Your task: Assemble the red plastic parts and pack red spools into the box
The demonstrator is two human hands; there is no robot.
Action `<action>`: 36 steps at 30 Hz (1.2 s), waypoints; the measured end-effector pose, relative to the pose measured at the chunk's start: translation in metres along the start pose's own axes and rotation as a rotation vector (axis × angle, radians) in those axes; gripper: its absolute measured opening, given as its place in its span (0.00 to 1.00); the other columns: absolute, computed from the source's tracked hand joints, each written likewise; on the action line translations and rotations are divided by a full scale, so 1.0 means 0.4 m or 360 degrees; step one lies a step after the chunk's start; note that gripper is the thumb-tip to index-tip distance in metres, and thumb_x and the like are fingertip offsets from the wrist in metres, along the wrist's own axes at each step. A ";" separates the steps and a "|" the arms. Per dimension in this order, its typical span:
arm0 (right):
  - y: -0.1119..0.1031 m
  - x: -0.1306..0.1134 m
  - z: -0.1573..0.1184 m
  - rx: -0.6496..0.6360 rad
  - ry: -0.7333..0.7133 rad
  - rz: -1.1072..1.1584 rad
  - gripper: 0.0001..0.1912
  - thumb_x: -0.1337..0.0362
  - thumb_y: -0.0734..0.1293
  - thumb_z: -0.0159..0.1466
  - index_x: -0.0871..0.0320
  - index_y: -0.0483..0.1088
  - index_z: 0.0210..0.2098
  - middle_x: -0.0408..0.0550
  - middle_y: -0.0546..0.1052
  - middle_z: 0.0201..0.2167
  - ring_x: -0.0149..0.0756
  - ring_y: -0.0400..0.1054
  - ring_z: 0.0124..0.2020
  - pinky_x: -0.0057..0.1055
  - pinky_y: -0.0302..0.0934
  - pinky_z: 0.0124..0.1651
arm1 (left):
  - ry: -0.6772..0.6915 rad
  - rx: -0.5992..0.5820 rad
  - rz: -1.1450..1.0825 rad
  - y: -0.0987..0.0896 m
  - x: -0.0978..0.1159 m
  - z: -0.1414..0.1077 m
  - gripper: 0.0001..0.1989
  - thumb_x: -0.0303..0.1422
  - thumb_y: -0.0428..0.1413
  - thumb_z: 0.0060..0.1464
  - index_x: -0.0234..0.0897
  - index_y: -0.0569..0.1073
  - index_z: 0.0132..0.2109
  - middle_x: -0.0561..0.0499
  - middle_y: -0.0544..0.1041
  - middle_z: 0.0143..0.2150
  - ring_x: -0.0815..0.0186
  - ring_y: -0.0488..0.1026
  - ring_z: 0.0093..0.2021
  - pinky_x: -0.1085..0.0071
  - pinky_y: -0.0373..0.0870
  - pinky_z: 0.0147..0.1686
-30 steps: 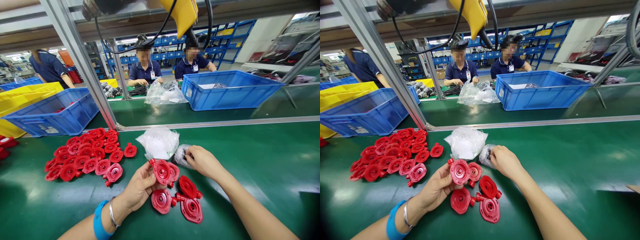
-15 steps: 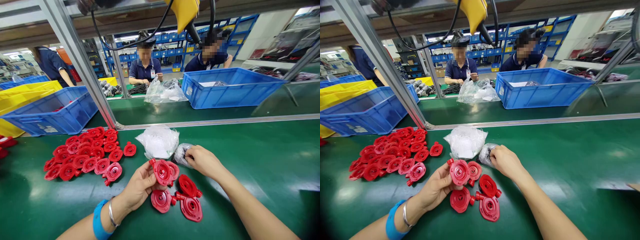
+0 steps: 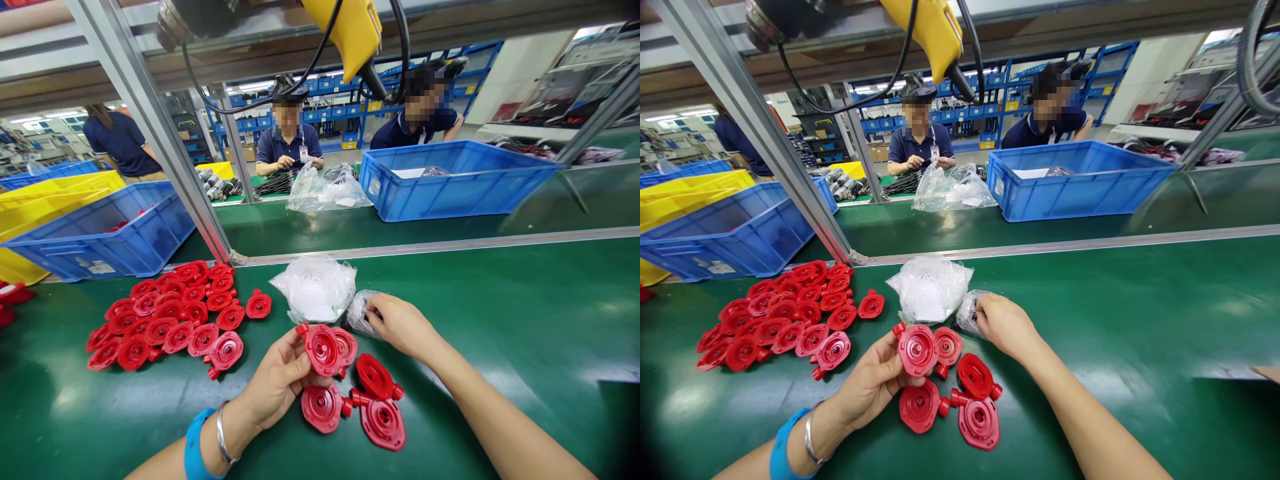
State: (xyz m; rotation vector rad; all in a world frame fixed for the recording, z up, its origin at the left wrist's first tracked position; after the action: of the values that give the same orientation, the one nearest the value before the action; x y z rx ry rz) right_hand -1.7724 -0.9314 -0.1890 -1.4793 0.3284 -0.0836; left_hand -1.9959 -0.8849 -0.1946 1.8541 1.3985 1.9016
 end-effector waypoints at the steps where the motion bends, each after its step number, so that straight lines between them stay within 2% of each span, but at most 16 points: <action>1: -0.005 0.005 -0.002 0.0029 0.0033 0.0046 0.08 0.67 0.57 0.63 0.56 0.64 0.29 0.47 0.74 0.30 0.35 0.65 0.29 0.31 0.54 0.34 | 0.0005 -0.0004 0.0004 0.000 0.001 0.000 0.20 0.32 0.67 0.48 0.36 0.75 0.49 0.47 0.78 0.39 0.67 0.77 0.36 0.72 0.79 0.36; 4: -0.031 0.018 -0.012 0.0155 0.0103 0.0193 0.06 0.67 0.56 0.62 0.55 0.61 0.29 0.45 0.73 0.26 0.33 0.63 0.25 0.30 0.54 0.30 | 0.0014 -0.0007 0.0016 -0.002 0.004 -0.001 0.20 0.33 0.67 0.49 0.36 0.75 0.49 0.47 0.78 0.39 0.66 0.77 0.36 0.72 0.78 0.36; 7: -0.072 0.014 -0.032 0.0332 0.0072 0.0404 0.05 0.66 0.58 0.62 0.55 0.62 0.29 0.43 0.73 0.24 0.32 0.65 0.24 0.29 0.58 0.30 | 0.0018 -0.0007 0.0020 -0.006 0.003 -0.002 0.21 0.34 0.67 0.48 0.36 0.75 0.50 0.46 0.78 0.40 0.66 0.77 0.37 0.72 0.78 0.36; 10: -0.112 -0.019 -0.061 0.0474 -0.0057 0.0612 0.07 0.64 0.59 0.64 0.55 0.68 0.34 0.44 0.75 0.28 0.32 0.69 0.27 0.29 0.62 0.32 | 0.0029 -0.0015 0.0019 -0.007 0.003 -0.004 0.22 0.34 0.68 0.47 0.36 0.74 0.50 0.46 0.78 0.40 0.65 0.77 0.36 0.72 0.78 0.35; 13: -0.134 -0.078 -0.093 0.0541 -0.0239 0.0792 0.08 0.64 0.60 0.66 0.54 0.71 0.40 0.44 0.77 0.32 0.31 0.71 0.29 0.27 0.65 0.34 | 0.0067 -0.0044 0.0009 0.002 0.009 -0.007 0.21 0.34 0.68 0.47 0.37 0.75 0.49 0.47 0.78 0.41 0.66 0.77 0.35 0.72 0.77 0.34; 17: -0.133 -0.163 -0.132 0.0570 -0.0465 0.1048 0.06 0.68 0.62 0.66 0.53 0.71 0.39 0.44 0.77 0.32 0.31 0.72 0.32 0.26 0.68 0.35 | 0.0114 -0.0120 0.0072 0.019 0.015 -0.010 0.20 0.34 0.66 0.50 0.36 0.75 0.50 0.46 0.77 0.42 0.66 0.76 0.37 0.74 0.76 0.34; 21: -0.126 -0.214 -0.156 0.0701 -0.0599 0.1185 0.06 0.69 0.66 0.64 0.52 0.75 0.37 0.48 0.76 0.38 0.34 0.72 0.39 0.29 0.69 0.41 | 0.0197 -0.0175 0.0124 0.021 0.013 -0.010 0.19 0.33 0.66 0.50 0.36 0.75 0.50 0.46 0.77 0.45 0.68 0.74 0.42 0.76 0.73 0.42; 24: -0.115 -0.217 -0.156 0.0754 -0.0517 0.1256 0.05 0.66 0.69 0.62 0.50 0.78 0.36 0.48 0.75 0.37 0.35 0.71 0.39 0.32 0.70 0.39 | 0.0211 -0.0174 0.0133 0.018 0.007 -0.011 0.17 0.32 0.66 0.51 0.36 0.76 0.49 0.48 0.77 0.45 0.70 0.74 0.43 0.77 0.71 0.44; 30: -0.099 -0.215 -0.149 0.0716 -0.0481 0.1315 0.06 0.64 0.70 0.61 0.47 0.79 0.36 0.47 0.75 0.36 0.35 0.71 0.38 0.33 0.70 0.39 | 0.0181 -0.0174 0.0142 0.020 0.005 -0.013 0.18 0.32 0.66 0.50 0.37 0.75 0.48 0.48 0.77 0.44 0.69 0.74 0.42 0.76 0.70 0.43; 36: -0.105 -0.215 -0.148 0.0716 -0.0431 0.1304 0.02 0.64 0.71 0.60 0.51 0.77 0.33 0.46 0.74 0.34 0.34 0.71 0.36 0.32 0.69 0.38 | 0.0187 -0.0206 0.0164 0.021 0.008 -0.015 0.19 0.33 0.66 0.50 0.36 0.75 0.49 0.47 0.77 0.45 0.67 0.74 0.43 0.74 0.71 0.44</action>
State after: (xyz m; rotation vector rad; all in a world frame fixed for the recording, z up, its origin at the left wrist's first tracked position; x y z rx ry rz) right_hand -1.8641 -0.9706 -0.1368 -0.8138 0.6237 0.6541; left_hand -1.9974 -0.8906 -0.1856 1.8129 1.1999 2.1279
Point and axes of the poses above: each hand's wrist, its own z-axis towards the middle knuckle, its own y-axis out of the palm, x = y × z, the point moved 5 cm from there along z, towards the middle knuckle
